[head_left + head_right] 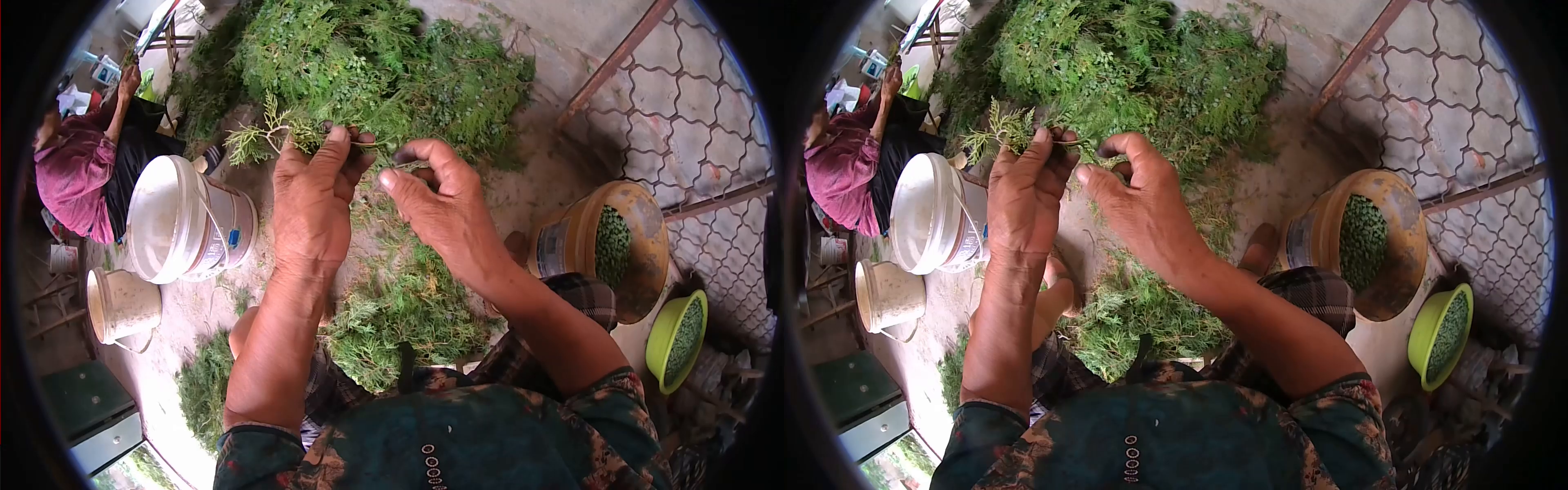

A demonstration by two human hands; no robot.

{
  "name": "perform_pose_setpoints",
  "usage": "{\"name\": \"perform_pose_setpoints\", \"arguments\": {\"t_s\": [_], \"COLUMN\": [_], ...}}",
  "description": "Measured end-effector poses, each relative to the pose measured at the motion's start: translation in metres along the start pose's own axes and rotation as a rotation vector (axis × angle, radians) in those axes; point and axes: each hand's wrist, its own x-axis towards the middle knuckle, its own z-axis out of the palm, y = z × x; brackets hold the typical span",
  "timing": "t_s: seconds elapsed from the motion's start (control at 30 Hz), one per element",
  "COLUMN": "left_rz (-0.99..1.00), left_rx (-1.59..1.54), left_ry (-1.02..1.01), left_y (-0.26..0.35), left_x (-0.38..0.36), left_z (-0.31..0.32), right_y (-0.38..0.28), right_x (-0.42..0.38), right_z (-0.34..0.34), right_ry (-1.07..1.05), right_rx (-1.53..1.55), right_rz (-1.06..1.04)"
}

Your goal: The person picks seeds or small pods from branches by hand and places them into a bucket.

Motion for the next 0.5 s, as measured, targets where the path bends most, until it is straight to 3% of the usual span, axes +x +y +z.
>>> {"name": "perform_pose_setpoints", "arguments": {"t_s": [0.33, 0.5], "left_rz": [0.024, 0.102], "left_rx": [0.09, 0.15], "left_ry": [-0.124, -0.173], "left_y": [0.0027, 0.0047], "left_x": [-0.0081, -0.0063], "left_z": [0.0064, 0.0048], "right_y": [-0.0019, 0.004], "right_x": [0.0034, 0.0063], "right_z": [0.0025, -0.0003], "right_ry": [0.05, 0.043], "right_rx": [0.074, -0.101], "right_rz": [-0.029, -0.242]}}
